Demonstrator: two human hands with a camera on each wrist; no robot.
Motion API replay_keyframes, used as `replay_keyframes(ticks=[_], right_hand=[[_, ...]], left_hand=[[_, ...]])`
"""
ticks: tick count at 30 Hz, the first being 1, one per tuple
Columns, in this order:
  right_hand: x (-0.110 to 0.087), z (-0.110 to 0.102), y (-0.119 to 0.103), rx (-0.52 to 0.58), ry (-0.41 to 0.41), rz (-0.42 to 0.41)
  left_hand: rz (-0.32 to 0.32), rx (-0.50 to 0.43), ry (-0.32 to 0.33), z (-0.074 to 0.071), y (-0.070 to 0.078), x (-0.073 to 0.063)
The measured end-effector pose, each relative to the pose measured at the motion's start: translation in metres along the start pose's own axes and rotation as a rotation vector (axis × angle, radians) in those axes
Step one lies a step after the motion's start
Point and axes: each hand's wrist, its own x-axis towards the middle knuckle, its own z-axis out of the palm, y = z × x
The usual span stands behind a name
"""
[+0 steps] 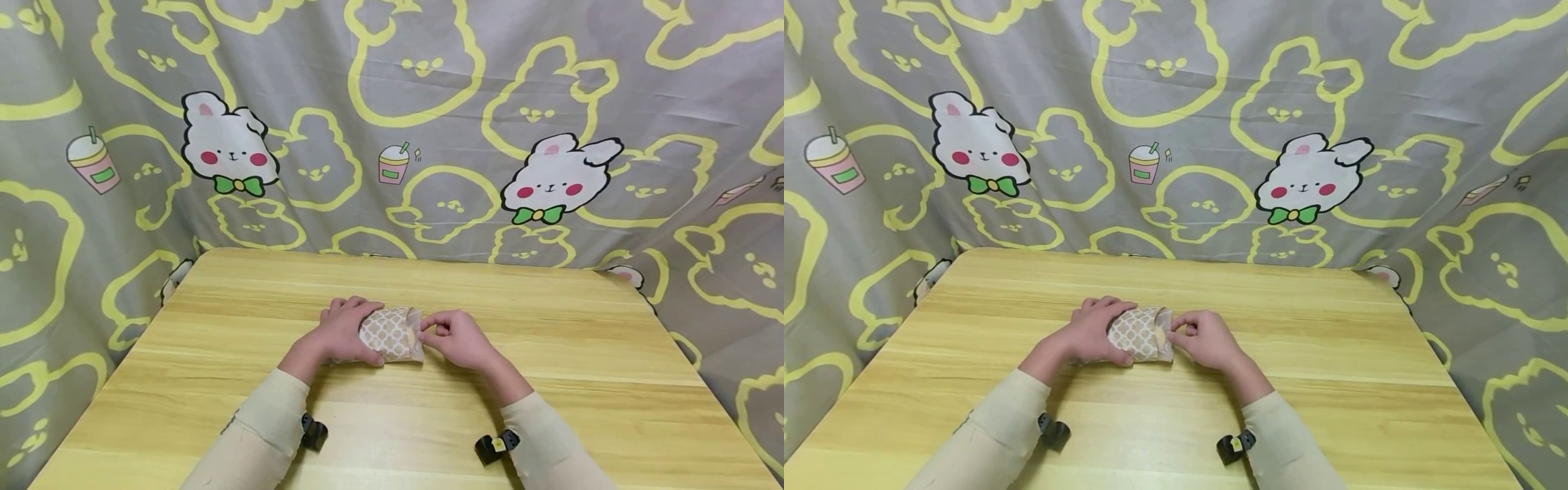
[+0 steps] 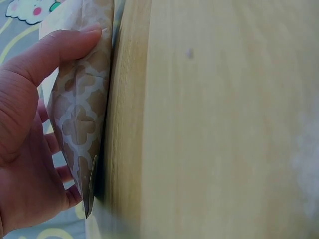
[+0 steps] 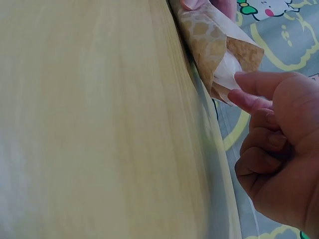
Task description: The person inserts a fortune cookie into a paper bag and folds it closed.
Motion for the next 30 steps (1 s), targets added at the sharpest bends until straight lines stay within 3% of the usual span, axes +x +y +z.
replay_keyframes(ticks=[6,20,30], right_hand=[[-0.002,-0.004,0.002,-0.001,0.027,0.028],[-0.002,-0.003,-0.002,-0.102,-0.005,-0.058],[0.004,0.003,-0.002,-0.071,-0.030,-0.104]], left_hand=[[-0.003,0.006,-0.003,0.000,0.000,0.000],[-0.002,0.006,-0.005,0.000,0.000,0.000],[0.031,0.027,0.006,0.001,0.006,0.001]])
